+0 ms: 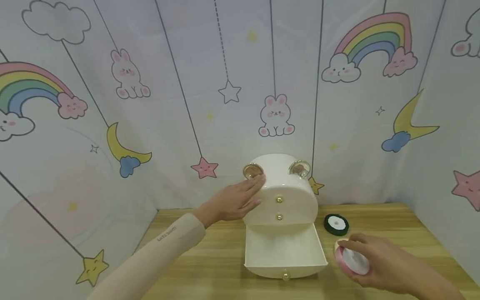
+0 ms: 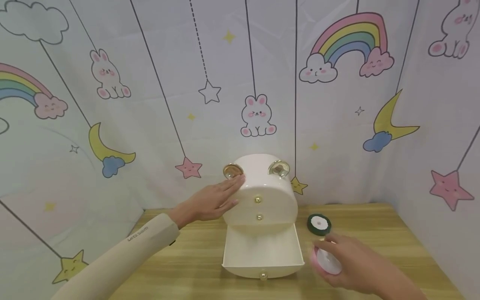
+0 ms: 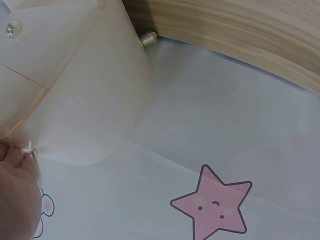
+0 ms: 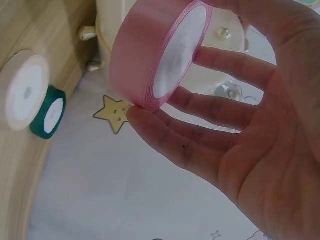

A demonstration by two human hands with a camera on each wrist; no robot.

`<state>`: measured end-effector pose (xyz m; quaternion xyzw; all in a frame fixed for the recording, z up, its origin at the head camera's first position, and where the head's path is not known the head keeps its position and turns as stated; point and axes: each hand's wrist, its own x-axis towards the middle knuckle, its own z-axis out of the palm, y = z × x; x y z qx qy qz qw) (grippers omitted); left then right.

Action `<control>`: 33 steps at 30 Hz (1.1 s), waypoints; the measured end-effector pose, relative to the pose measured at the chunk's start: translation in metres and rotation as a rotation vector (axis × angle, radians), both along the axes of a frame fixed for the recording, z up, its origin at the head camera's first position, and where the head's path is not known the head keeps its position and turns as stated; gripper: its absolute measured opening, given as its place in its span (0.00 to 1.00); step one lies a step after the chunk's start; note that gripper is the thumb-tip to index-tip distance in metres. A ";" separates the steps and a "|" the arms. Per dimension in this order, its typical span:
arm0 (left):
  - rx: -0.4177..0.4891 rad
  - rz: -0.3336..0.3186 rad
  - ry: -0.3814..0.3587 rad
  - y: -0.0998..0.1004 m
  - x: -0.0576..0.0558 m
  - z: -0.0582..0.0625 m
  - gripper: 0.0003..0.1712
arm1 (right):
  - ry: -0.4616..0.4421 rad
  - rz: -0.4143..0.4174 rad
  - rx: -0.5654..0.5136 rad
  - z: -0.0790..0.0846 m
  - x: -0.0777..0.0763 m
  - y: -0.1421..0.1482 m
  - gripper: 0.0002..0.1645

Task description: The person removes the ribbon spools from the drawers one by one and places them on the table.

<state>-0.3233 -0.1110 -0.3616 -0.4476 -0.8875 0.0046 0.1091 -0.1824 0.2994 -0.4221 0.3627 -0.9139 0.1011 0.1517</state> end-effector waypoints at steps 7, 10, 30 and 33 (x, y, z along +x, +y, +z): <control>0.000 0.001 0.001 0.000 0.000 0.000 0.40 | 0.019 -0.010 -0.041 -0.018 0.004 0.014 0.36; -0.006 0.005 -0.002 0.000 0.000 0.001 0.40 | -0.026 -0.031 -0.040 -0.026 0.005 0.019 0.33; -0.005 0.029 -0.035 0.000 0.006 0.002 0.41 | -0.522 -0.189 0.035 -0.074 -0.003 0.027 0.48; -0.009 0.029 -0.034 0.001 0.006 0.002 0.41 | -0.577 -0.223 0.026 -0.077 -0.004 0.027 0.48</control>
